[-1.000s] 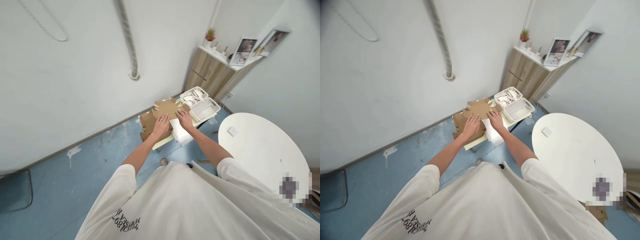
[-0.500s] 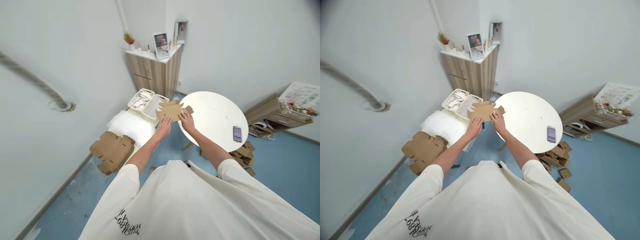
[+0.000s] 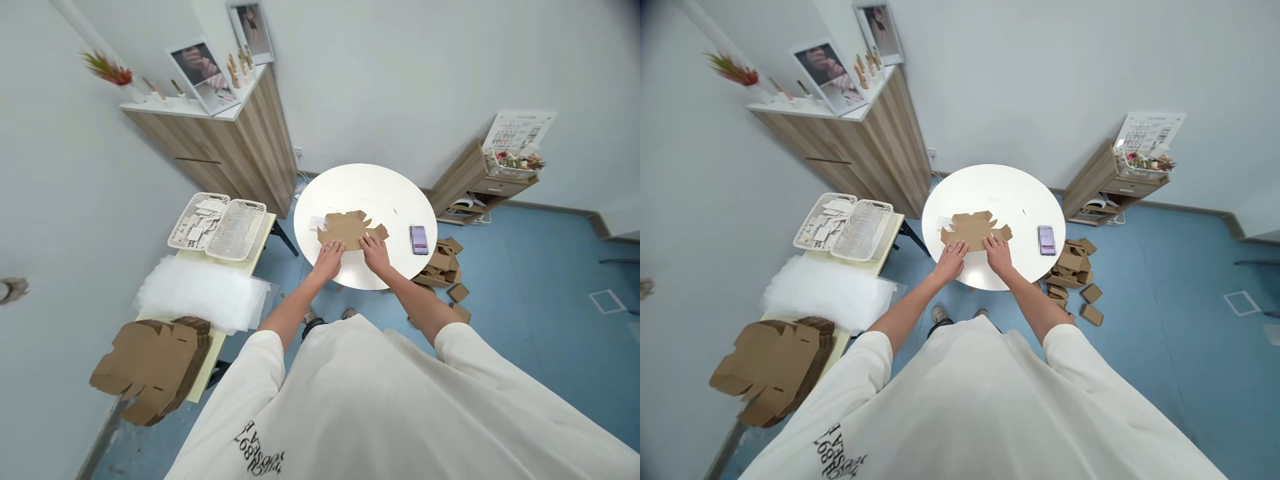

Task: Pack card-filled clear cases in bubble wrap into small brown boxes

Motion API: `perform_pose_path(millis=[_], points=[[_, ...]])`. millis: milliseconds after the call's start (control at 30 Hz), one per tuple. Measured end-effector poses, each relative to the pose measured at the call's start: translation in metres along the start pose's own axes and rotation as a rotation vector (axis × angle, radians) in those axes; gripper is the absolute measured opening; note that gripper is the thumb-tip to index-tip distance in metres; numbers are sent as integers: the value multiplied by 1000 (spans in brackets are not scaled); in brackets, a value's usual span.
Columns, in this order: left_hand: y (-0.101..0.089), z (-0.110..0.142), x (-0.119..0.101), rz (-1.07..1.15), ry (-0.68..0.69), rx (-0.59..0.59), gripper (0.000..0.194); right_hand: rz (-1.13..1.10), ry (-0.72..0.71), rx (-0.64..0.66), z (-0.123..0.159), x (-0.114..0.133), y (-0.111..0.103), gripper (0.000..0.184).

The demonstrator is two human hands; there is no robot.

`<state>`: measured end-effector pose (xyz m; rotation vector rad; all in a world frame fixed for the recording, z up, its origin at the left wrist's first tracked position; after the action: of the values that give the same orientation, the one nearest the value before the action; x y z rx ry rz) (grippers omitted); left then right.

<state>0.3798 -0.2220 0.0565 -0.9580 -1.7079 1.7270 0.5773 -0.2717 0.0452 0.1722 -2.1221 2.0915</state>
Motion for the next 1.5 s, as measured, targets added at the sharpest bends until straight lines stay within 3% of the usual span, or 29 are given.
perform_pose_path(millis=[300, 633, 833, 1067, 1333, 1500], points=[[37, -49, -4, 35, 161, 125, 67, -7, 166, 96, 5, -42, 27, 59], [76, -101, 48, 65, 305, 242, 58, -32, 303, 206, -35, -50, 59, 49], [96, -116, 67, 75, 301, 377, 52, -69, 315, 304, -45, -46, 75, 48], [112, -116, 64, 129, 299, 518, 52, -103, 277, 496, -43, -50, 97, 60], [129, -129, 56, 97, 222, 568, 49, -128, 172, 521, -49, -55, 106, 51], [136, -142, 49, 54, 249, 562, 48, -173, 152, 525, -52, -65, 105, 48]])
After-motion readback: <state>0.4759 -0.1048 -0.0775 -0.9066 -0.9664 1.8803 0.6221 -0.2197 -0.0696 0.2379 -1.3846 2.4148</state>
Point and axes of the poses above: each hand's wrist, its own z-axis away from the middle knuckle, its own y-axis out of the palm, x = y × z, the point moved 3 cm from there along -z, towards the middle knuckle, and after that the axes turned 5 degrees about -z, right-handed, at the moved point
